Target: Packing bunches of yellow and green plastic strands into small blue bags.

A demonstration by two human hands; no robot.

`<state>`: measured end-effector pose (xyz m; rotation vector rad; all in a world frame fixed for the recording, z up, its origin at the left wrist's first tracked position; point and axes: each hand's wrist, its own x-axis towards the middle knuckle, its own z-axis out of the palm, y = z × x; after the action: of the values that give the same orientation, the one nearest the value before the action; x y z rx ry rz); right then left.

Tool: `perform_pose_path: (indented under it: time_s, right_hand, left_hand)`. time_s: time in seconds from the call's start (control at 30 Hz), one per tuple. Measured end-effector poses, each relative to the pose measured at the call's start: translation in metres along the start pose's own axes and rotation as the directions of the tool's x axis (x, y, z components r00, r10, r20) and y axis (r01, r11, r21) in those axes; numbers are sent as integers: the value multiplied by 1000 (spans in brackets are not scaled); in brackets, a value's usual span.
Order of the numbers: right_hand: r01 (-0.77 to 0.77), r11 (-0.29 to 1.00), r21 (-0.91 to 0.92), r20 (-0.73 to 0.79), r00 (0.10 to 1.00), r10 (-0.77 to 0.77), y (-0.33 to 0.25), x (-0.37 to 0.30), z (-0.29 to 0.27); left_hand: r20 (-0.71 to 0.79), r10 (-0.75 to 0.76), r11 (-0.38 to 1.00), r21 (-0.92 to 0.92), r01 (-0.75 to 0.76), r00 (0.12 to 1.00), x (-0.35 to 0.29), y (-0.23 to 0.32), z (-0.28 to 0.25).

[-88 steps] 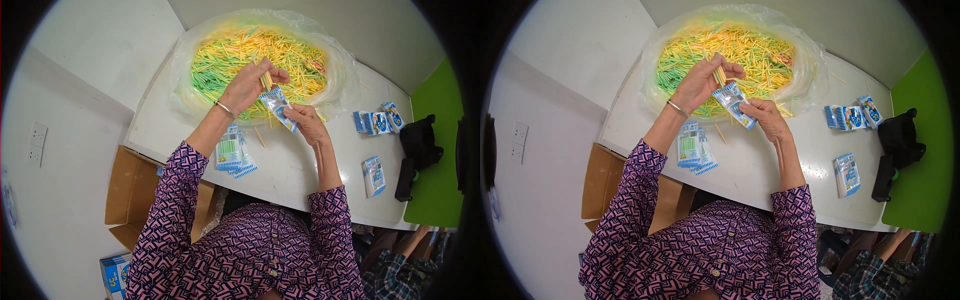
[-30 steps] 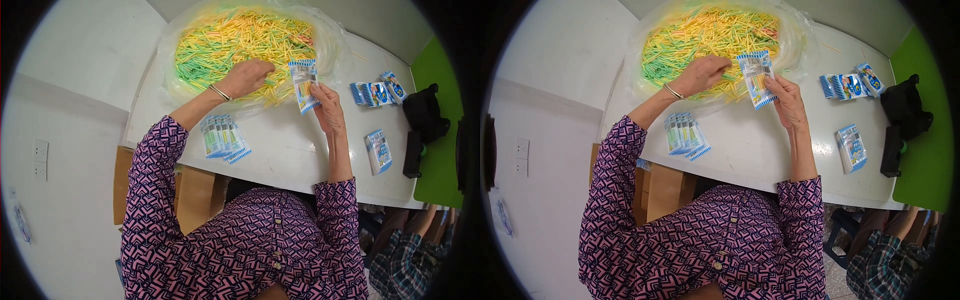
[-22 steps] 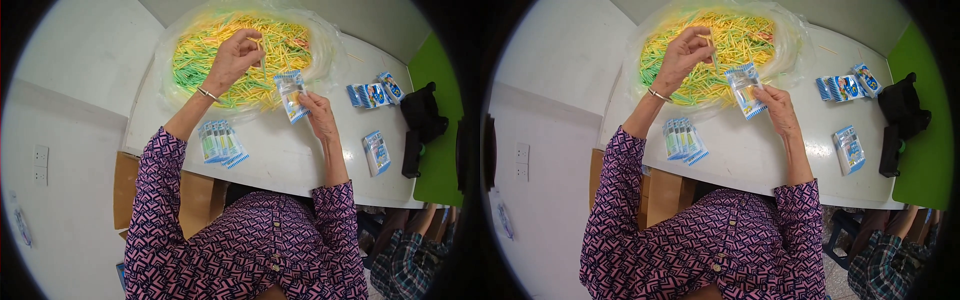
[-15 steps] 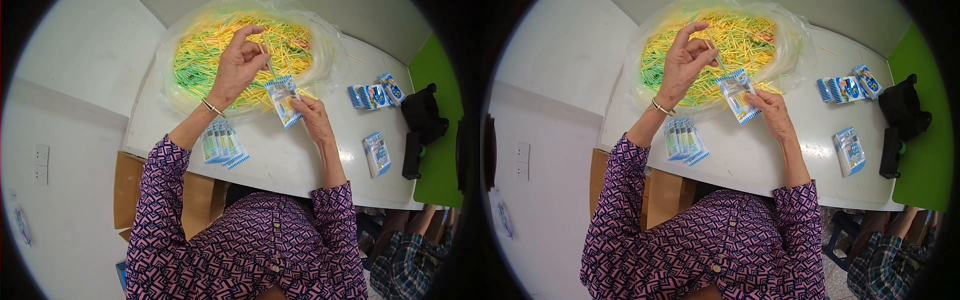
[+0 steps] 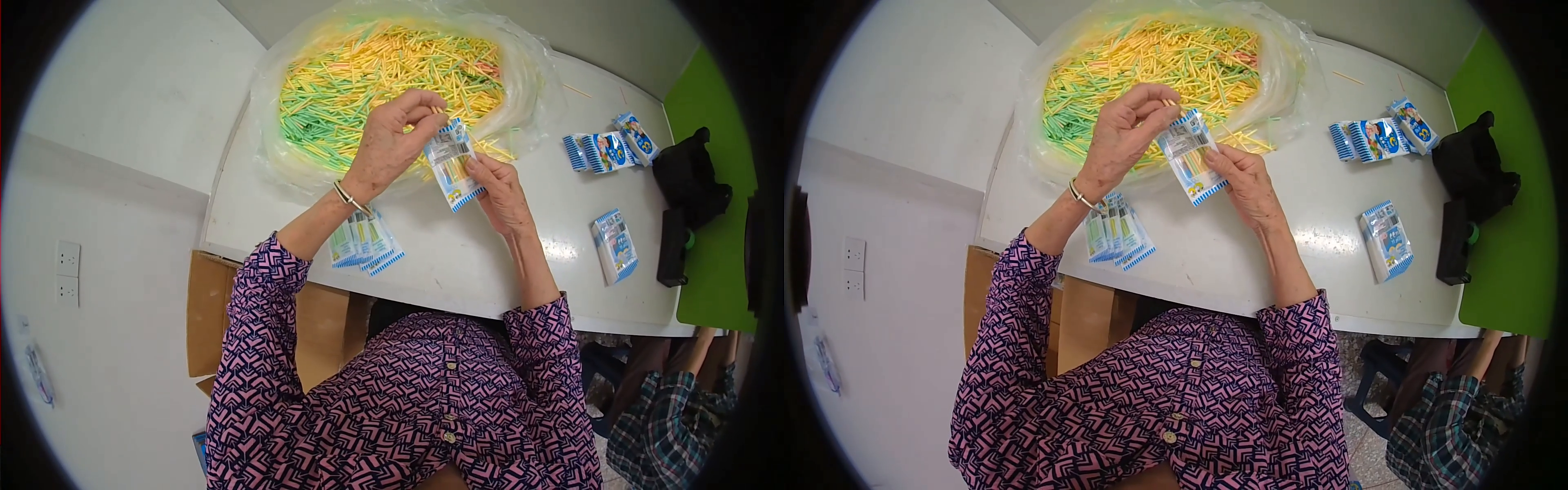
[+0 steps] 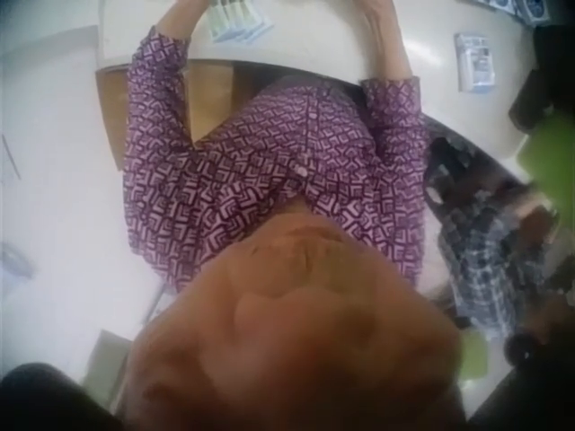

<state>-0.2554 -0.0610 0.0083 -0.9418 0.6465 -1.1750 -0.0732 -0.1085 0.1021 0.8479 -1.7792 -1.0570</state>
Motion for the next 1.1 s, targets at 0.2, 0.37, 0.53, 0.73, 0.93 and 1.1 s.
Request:
perform_pose_path:
  time_s: [0.2, 0.37, 0.53, 0.73, 0.93, 1.1]
  right_hand:
    - [11, 994, 105, -21, 1000, -9, -1, 0, 5]
    - [24, 991, 132, -29, 999, -20, -2, 0, 5]
    - [-18, 1000, 17, 10, 1000, 18, -4, 1, 7]
    - [-45, 995, -85, -11, 999, 45, -2, 0, 8]
    - [-68, 992, -111, 19, 997, 71, -5, -1, 13]
    - [-107, 978, -179, 21, 993, 113, -6, -4, 12]
  left_hand:
    - [93, 64, 957, 276, -87, 994, 1, -13, -3]
    - [174, -30, 969, 246, -14, 984, 0, -5, 1]
    - [273, -153, 988, 68, 140, 950, -3, 2, -2]
    - [293, -201, 978, 108, 177, 935, -4, -4, -1]
    - [358, -157, 983, 146, 111, 920, -3, -6, -5]
    - [439, -146, 987, 131, 98, 887, -3, -5, -10]
